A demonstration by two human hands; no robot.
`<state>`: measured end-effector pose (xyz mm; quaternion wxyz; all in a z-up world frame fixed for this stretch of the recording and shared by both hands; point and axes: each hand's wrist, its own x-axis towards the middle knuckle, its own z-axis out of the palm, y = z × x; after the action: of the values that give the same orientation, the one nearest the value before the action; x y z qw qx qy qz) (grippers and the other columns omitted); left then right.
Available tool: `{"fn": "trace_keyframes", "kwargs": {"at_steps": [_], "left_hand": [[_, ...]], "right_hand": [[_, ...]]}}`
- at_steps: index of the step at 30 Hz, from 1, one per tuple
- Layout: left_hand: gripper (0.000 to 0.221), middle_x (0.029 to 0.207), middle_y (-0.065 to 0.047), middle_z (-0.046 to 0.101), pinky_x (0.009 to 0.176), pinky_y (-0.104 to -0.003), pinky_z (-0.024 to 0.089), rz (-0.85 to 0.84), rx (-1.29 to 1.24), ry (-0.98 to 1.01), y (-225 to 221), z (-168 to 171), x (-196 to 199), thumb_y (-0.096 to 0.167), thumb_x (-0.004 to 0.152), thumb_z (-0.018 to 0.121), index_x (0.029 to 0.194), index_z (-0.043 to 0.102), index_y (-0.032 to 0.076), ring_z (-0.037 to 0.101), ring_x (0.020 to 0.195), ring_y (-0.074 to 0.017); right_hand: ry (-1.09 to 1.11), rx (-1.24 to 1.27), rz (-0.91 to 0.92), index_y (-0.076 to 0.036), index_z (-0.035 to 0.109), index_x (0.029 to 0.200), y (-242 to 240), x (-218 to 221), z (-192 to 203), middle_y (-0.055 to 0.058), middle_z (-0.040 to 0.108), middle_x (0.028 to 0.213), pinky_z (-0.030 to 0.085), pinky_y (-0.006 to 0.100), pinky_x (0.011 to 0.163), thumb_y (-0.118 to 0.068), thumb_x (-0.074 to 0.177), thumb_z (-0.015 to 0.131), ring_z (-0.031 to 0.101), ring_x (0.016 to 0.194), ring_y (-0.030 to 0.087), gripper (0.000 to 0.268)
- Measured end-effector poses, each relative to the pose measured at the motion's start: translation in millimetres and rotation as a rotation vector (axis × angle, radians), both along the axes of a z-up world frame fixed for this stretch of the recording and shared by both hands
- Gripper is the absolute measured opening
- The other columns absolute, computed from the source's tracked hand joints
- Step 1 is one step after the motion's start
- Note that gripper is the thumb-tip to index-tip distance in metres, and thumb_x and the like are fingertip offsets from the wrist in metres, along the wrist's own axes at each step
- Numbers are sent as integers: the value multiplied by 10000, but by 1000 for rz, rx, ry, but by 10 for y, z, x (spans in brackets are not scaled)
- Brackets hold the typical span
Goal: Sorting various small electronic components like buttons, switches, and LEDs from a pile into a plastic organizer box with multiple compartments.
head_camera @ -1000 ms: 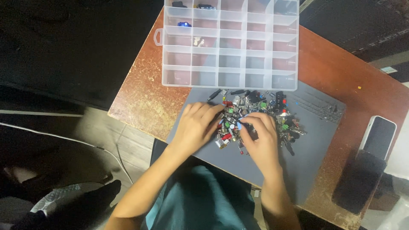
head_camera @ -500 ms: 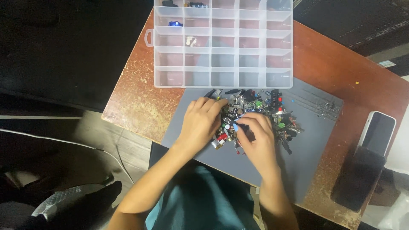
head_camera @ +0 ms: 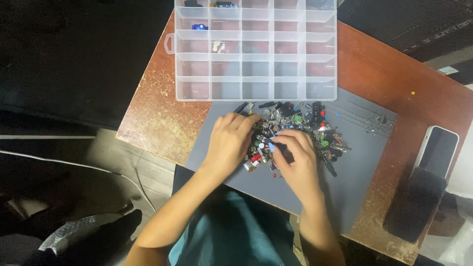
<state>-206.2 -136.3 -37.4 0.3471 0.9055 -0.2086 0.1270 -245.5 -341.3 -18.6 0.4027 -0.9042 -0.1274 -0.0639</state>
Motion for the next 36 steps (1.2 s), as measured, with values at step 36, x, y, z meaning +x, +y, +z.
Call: {"fn": "trace_keyframes", "kwargs": {"at_steps": [36], "left_hand": [[366, 878, -7, 776, 887, -396, 585, -32, -521, 209, -28, 227, -132, 58, 860, 827, 1209, 769, 151, 724, 945, -271]], "right_hand": [[-107, 169, -2, -57, 724, 1222, 105, -26, 87, 93, 695, 1175, 530, 442, 991, -33, 921, 778, 654, 1198, 286, 306]]}}
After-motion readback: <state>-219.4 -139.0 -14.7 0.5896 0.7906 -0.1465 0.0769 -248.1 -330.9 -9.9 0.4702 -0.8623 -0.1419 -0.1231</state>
